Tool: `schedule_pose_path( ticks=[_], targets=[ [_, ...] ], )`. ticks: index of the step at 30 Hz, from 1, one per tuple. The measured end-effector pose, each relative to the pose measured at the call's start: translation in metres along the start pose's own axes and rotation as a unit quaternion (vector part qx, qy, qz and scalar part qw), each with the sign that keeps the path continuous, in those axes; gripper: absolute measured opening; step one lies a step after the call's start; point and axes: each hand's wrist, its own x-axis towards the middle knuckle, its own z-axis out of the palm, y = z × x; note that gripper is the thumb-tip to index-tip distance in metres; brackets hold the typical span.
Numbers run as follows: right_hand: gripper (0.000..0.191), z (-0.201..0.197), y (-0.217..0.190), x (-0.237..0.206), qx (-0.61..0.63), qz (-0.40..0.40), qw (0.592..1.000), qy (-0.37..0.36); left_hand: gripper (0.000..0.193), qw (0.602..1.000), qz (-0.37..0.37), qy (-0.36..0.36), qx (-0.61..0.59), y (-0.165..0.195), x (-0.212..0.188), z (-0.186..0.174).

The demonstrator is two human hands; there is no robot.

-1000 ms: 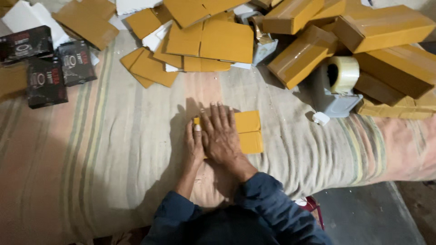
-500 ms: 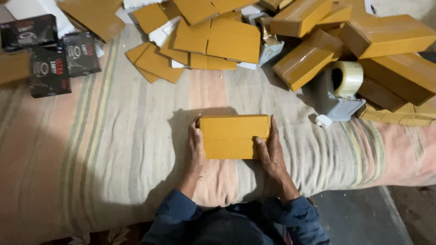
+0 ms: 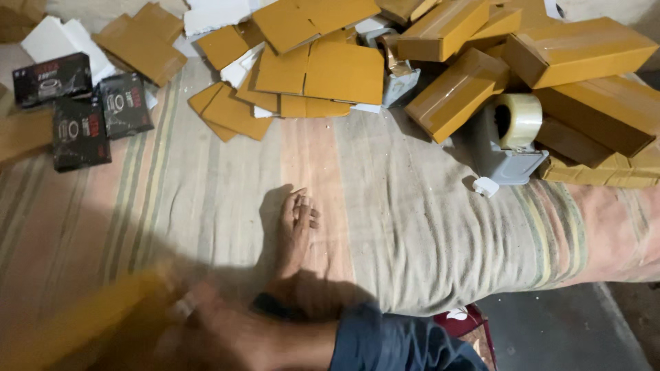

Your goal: The person folds flat yellow cardboard mailer boxes into shape. They pick up a flattened box, fold in the side flaps and end walls, press the bottom closed, and set the finished box on a pile of completed boxes beside them, repeating the cycle.

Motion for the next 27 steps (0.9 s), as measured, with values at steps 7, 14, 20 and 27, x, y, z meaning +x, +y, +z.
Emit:
schedule_pose_path(
  ticks=[7, 14, 20, 27],
  targets=[
    [0.042, -0.077, 0.004, -0.017, -0.307, -0.088, 0.936, 0.145, 0.032, 0.981, -0.03, 0.128, -0.139, 0.006, 0.027, 0.014],
    [0.038, -0.121, 0.142, -0.083, -0.435, -0.124, 0.751, 0.482, 0.045, 0.979, -0.082, 0.025, -0.186, 0.006, 0.152, 0.028],
    [0.044, -0.119, 0.141, -0.08, -0.414, -0.124, 0.762, 0.483, 0.055, 0.939, -0.172, 0.044, -0.296, 0.007, 0.208, 0.038],
    [0.046, -0.119, 0.143, -0.081, -0.386, -0.128, 0.769, 0.494, 0.031, 0.965, 0.03, 0.103, -0.241, -0.001, 0.148, 0.023]
  ],
)
